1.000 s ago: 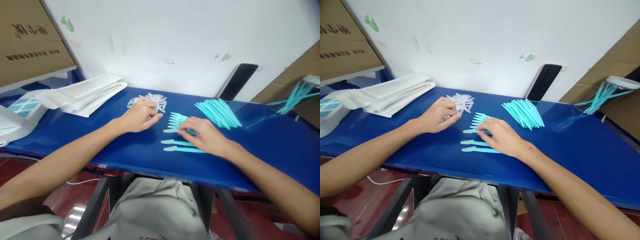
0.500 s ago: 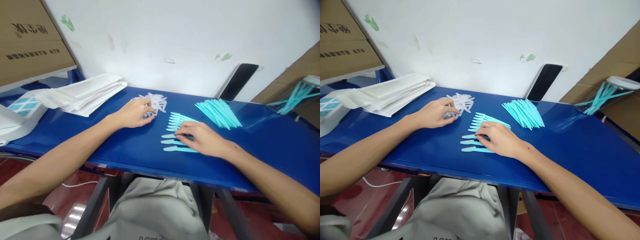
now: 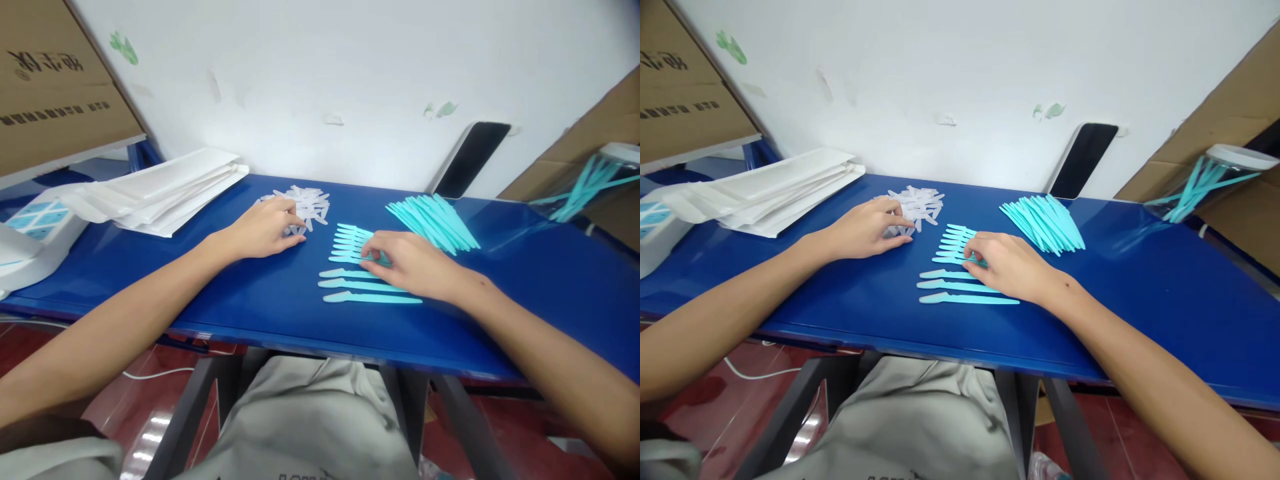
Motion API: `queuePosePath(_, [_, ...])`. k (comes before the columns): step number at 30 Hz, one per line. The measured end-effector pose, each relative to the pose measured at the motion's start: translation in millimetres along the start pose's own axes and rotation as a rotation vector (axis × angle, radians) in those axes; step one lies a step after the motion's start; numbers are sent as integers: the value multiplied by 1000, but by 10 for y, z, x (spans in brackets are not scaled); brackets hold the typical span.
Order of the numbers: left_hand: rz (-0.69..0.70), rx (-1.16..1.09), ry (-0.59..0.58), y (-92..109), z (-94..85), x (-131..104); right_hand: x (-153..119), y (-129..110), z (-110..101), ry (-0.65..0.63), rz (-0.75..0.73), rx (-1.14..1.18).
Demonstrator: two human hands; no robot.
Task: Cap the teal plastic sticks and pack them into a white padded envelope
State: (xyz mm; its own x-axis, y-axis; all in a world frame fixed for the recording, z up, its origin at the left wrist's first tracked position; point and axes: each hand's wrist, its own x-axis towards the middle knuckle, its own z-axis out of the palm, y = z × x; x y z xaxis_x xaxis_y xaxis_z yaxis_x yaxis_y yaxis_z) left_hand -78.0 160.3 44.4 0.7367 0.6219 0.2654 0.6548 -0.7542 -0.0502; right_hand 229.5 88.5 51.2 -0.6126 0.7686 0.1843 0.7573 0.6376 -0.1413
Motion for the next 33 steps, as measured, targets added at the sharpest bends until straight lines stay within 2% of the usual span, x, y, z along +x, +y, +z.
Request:
queuePosePath(5, [23, -43, -27, 19, -17, -5, 0, -1, -26, -44, -7, 54])
queuePosePath(11, [-1, 20, -61, 10, -37, -8, -2, 23, -49, -89, 18, 112])
queuePosePath(15, [8, -43, -79, 18, -48, -5, 0, 47, -37, -110, 19, 170])
queuePosePath(21, [91, -148, -65, 92, -49, 10, -23, 82, -30, -89, -18, 183])
queuePosePath(25, [124, -186, -69, 147, -36, 22, -37, 59, -69, 12, -95, 112])
queuePosePath(30, [162, -228, -45, 185, -12, 30, -29, 15, -107, 318, -90, 71])
queuePosePath(33, [167, -223, -28, 188, 4, 29, -21, 30, -86, 353, -37, 81])
